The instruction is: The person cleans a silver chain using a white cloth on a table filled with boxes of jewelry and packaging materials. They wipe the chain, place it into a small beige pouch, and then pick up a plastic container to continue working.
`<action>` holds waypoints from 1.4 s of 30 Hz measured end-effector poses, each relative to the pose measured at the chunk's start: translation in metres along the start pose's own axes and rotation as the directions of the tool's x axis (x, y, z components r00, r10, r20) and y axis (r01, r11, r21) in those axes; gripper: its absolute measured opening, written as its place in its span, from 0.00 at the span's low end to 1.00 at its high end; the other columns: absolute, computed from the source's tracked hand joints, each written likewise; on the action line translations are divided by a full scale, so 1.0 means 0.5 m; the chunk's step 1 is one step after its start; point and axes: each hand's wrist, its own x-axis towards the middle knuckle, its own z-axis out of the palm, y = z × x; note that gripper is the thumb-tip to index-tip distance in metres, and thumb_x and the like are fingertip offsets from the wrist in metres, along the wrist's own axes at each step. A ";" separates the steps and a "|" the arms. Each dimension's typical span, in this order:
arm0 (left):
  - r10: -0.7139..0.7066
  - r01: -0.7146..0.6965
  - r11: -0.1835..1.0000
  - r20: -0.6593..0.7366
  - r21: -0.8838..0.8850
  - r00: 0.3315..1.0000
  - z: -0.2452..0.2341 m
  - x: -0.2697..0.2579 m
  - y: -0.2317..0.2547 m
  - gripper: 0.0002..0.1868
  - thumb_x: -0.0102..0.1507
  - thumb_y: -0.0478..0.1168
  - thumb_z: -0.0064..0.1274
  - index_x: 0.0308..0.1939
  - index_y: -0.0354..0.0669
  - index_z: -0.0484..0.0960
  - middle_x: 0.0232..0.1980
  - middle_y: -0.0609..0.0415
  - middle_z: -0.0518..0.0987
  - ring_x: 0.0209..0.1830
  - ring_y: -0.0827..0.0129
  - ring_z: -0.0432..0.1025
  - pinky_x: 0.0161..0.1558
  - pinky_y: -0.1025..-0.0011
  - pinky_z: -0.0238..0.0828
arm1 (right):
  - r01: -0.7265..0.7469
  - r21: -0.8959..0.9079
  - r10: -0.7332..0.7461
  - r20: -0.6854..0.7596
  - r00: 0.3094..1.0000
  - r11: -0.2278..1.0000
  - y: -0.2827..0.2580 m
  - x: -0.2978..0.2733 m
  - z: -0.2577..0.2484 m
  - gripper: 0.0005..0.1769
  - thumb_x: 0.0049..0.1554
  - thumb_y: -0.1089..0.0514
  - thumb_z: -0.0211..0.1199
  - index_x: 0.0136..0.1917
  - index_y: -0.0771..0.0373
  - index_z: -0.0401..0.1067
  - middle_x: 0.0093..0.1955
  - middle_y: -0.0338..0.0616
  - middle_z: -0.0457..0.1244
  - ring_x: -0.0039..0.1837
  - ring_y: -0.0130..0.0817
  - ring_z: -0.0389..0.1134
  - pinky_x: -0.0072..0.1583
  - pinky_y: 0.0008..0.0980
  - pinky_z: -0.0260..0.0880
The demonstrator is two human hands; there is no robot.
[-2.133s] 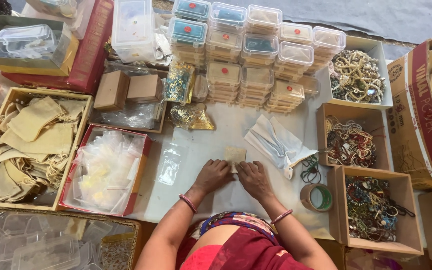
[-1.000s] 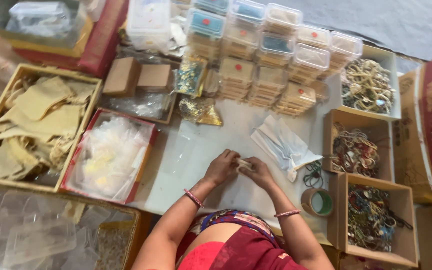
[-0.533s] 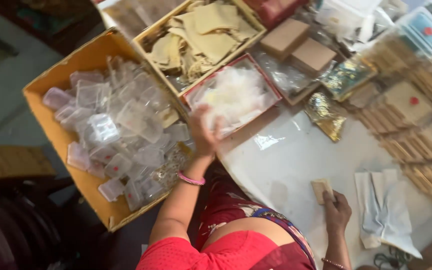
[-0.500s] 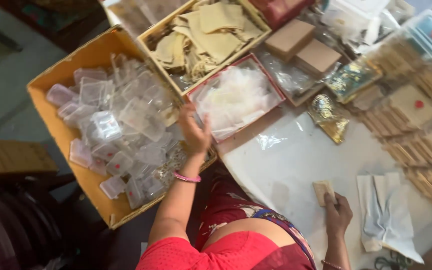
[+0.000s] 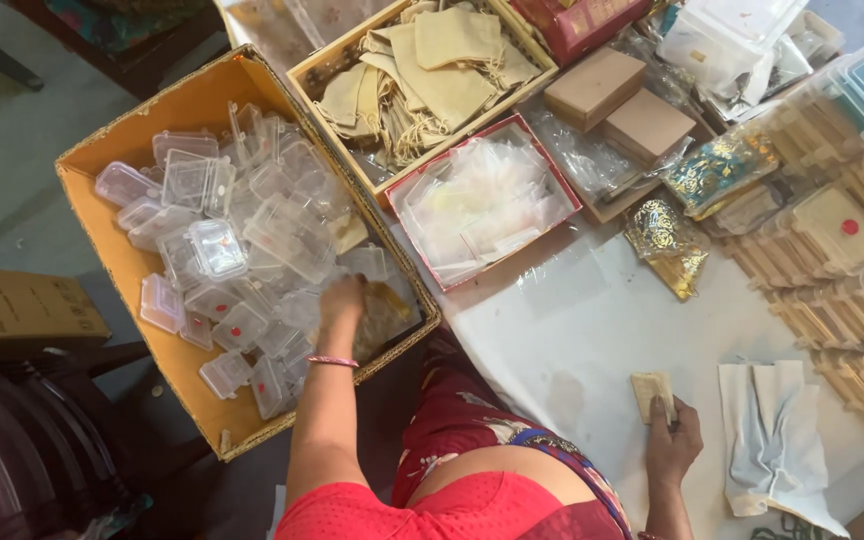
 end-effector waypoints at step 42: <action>-0.606 0.069 0.501 -0.292 -0.863 0.740 -0.252 0.091 0.004 0.30 0.63 0.63 0.40 0.48 0.46 0.87 0.49 0.52 0.84 0.54 0.51 0.75 0.61 0.50 0.60 | -0.008 0.015 0.009 -0.071 0.997 1.000 -0.029 -0.007 0.003 0.15 0.61 0.53 0.67 0.57 0.65 0.76 0.44 0.43 0.65 0.42 0.31 0.62 0.46 0.31 0.64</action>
